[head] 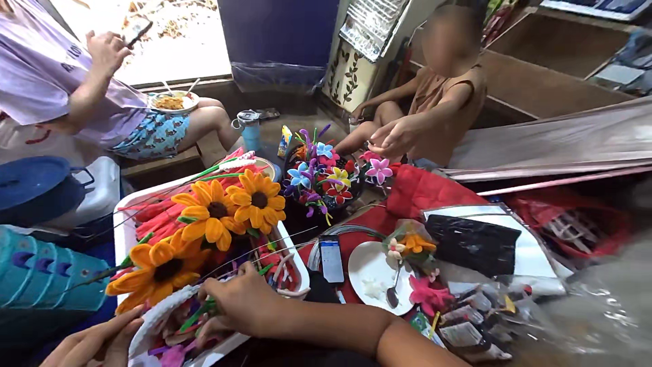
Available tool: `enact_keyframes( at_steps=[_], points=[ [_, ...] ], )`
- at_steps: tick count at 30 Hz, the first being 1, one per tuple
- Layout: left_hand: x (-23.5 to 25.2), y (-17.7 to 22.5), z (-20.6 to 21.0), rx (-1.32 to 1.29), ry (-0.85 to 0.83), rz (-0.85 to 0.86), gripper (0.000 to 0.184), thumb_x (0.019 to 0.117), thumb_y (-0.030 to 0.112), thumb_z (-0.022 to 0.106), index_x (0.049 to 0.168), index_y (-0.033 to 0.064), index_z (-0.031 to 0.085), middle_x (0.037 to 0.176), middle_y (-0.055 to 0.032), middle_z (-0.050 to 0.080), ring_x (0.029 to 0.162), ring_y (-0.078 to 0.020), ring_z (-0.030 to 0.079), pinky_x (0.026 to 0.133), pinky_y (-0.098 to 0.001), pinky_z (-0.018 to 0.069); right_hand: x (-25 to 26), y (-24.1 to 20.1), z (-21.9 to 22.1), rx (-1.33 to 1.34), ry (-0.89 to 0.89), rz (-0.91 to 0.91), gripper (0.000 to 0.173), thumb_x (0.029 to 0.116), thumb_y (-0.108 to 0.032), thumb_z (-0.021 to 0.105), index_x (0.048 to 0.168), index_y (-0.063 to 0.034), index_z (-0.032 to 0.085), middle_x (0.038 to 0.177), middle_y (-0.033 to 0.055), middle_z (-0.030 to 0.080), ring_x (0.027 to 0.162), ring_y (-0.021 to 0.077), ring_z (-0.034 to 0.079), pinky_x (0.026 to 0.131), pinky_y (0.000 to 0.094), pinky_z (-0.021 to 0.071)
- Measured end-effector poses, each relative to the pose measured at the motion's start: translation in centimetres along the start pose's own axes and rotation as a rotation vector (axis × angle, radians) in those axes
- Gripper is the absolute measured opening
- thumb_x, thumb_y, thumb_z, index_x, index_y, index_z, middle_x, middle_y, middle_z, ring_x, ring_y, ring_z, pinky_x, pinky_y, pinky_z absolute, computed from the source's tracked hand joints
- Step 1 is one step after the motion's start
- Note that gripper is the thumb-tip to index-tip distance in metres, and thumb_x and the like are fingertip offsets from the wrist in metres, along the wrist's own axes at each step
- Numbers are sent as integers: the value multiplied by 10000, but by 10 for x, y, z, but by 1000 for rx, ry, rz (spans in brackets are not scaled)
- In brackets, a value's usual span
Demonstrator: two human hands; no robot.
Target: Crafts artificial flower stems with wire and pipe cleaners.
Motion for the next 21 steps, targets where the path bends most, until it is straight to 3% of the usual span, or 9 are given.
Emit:
enact_keyframes(
  at_steps=[2, 5, 7, 10, 12, 16, 18, 19, 21],
  points=[
    [-4, -1, 1, -14, -38, -17, 248, 1022, 183, 645, 1082, -37, 743, 967, -216, 707, 874, -196, 661, 798, -280, 532, -1, 3, 4, -17, 10, -29, 454, 944, -447, 703, 1161, -49, 686, 842, 100, 737, 815, 276, 724, 897, 603, 494],
    [-8, 2, -1, 27, -82, -31, 269, 1031, 202, 634, 1036, -48, 732, 953, -222, 705, 858, -209, 663, 782, -292, 537, -2, 6, 14, -52, 92, -108, 335, 1040, -342, 586, 1010, -53, 752, 998, 122, 715, 1021, 300, 695, 913, 582, 508],
    [-8, 5, -1, 81, -144, -14, 276, 1036, 195, 614, 1003, -57, 721, 946, -236, 707, 868, -257, 685, 789, -341, 559, -1, 7, 15, -147, 150, -145, 269, 1007, -281, 650, 911, -55, 761, 1024, 114, 712, 1032, 291, 686, 922, 546, 526],
    [-10, 6, 2, 121, -224, 1, 282, 1040, 198, 590, 993, -54, 708, 940, -229, 700, 878, -296, 689, 804, -404, 564, 4, 2, 10, -237, 125, -182, 147, 950, -166, 718, 956, -21, 744, 1083, 128, 712, 1075, 291, 683, 942, 491, 542],
    [-12, 7, 4, 130, -236, -4, 278, 1035, 195, 582, 997, -52, 703, 936, -225, 697, 876, -317, 688, 797, -434, 565, 7, -2, 8, -280, 112, -169, 169, 914, -114, 744, 1040, -6, 708, 1097, 148, 707, 1039, 290, 703, 896, 460, 571],
    [-17, 9, 7, 118, -248, -27, 270, 1029, 195, 585, 1010, -46, 705, 959, -227, 700, 901, -326, 694, 816, -459, 564, 10, -6, 4, -294, 35, -89, 424, 832, -129, 830, 1202, -5, 664, 1154, 170, 685, 993, 308, 708, 842, 465, 584],
    [-19, 9, 7, 122, -247, -27, 274, 1025, 211, 591, 1007, -35, 710, 959, -216, 704, 904, -323, 696, 816, -470, 562, 10, -12, -3, -359, 27, -79, 386, 850, -239, 827, 1149, -31, 699, 1120, 139, 703, 972, 286, 708, 835, 462, 578],
    [-19, 8, 8, 128, -238, -14, 279, 1022, 224, 587, 1004, -24, 715, 956, -205, 706, 900, -327, 693, 804, -482, 556, 9, -15, -7, -399, 42, -87, 330, 870, -289, 806, 1073, -41, 729, 1076, 123, 715, 950, 275, 711, 833, 465, 575],
    [-19, 9, 11, 163, -176, 36, 303, 1010, 285, 563, 988, 33, 730, 947, -149, 723, 894, -308, 700, 780, -492, 557, 7, -18, -15, -467, 119, -104, 224, 887, -262, 771, 896, -39, 751, 952, 113, 733, 870, 268, 721, 795, 473, 577]
  ],
)
Point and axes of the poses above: each hand's wrist, its own x-axis towards the middle knuckle, its own z-axis out of the palm, y = z × x, the point moved 3 cm from there along x, towards the middle knuckle
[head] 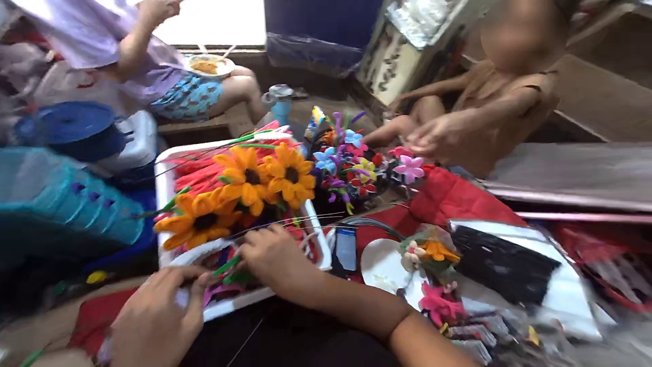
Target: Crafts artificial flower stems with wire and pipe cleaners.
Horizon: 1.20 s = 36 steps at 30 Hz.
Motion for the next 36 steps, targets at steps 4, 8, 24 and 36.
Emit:
enact_keyframes(
  at_steps=[4, 8, 24, 36],
  points=[
    [-2, 9, 9, 46, 42, 5, 276, 1018, 319, 557, 996, 110, 735, 973, -71, 738, 922, -258, 714, 803, -490, 570, 5, 4, -8, 76, -80, 35, 266, 831, -168, 816, 982, 25, 713, 1004, 189, 718, 873, 348, 725, 759, 542, 592],
    [-2, 18, 20, 156, -62, 64, 145, 966, 208, 628, 989, 92, 713, 983, -85, 712, 969, -278, 694, 833, -488, 554, 13, 4, -12, 262, -111, -175, 201, 992, -131, 626, 1113, 11, 700, 1033, 179, 718, 917, 317, 719, 800, 488, 603],
    [-30, 48, 28, 51, 90, 386, 171, 938, 63, 623, 868, 31, 775, 819, -124, 726, 893, -285, 713, 767, -380, 546, 47, -29, 18, 1446, -670, -66, 163, 1016, -253, 643, 1124, -168, 730, 996, -15, 773, 879, 73, 734, 784, 217, 610],
    [-28, 49, 28, 40, -58, 272, 163, 929, 50, 643, 870, 44, 795, 876, -97, 755, 899, -244, 703, 858, -417, 501, 50, -45, 15, 1242, -505, -197, 133, 1042, -170, 581, 1131, -173, 680, 982, -79, 751, 830, 35, 712, 747, 185, 601]
  ],
)
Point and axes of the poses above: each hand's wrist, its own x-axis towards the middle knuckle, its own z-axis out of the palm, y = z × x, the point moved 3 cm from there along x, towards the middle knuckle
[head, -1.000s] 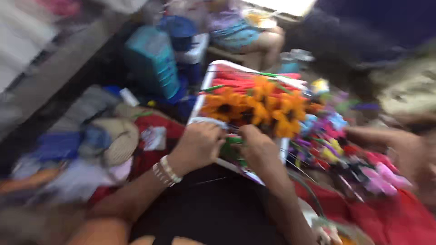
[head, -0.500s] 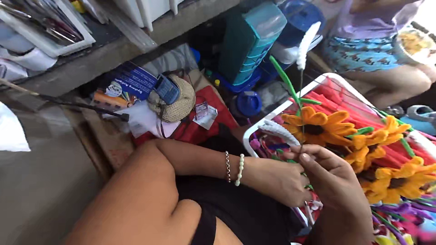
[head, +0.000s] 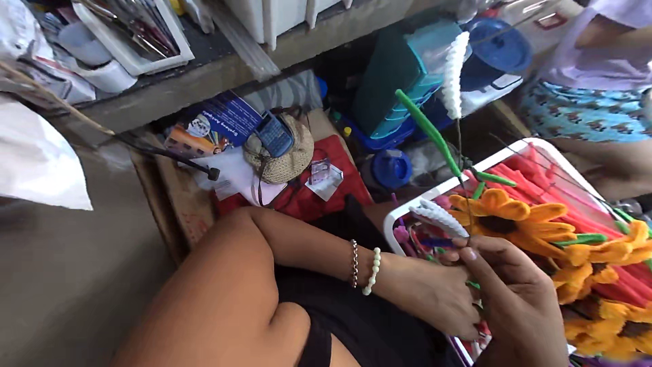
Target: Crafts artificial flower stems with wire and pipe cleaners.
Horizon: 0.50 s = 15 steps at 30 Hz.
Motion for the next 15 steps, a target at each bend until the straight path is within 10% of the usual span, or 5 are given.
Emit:
enact_keyframes(
  at_steps=[4, 8, 15],
  points=[
    [-15, 6, -23, 72, 349, 246, 188, 976, 20, 585, 984, 86, 760, 961, -73, 745, 980, -221, 698, 1014, -425, 472, -7, -8, -8, 10, 176, -24, 138, 1054, -177, 569, 1137, -143, 674, 978, -81, 743, 839, 43, 708, 776, 219, 609],
    [-27, -22, -31, -155, 611, -106, 181, 1039, 281, 604, 1048, 147, 726, 1130, -43, 727, 1107, -157, 643, 1058, -369, 431, -22, -4, -26, 151, 369, -90, 121, 1037, -201, 602, 1126, -195, 685, 982, -51, 738, 870, 73, 717, 829, 267, 613],
    [-32, -59, -12, -289, 343, -425, 271, 1009, 258, 631, 1148, 47, 730, 1266, -116, 662, 1185, -220, 633, 990, -384, 538, -40, 3, -29, 266, 383, -189, 160, 1036, -233, 613, 1180, -267, 674, 1015, -83, 724, 909, 92, 711, 866, 312, 613]
  ],
)
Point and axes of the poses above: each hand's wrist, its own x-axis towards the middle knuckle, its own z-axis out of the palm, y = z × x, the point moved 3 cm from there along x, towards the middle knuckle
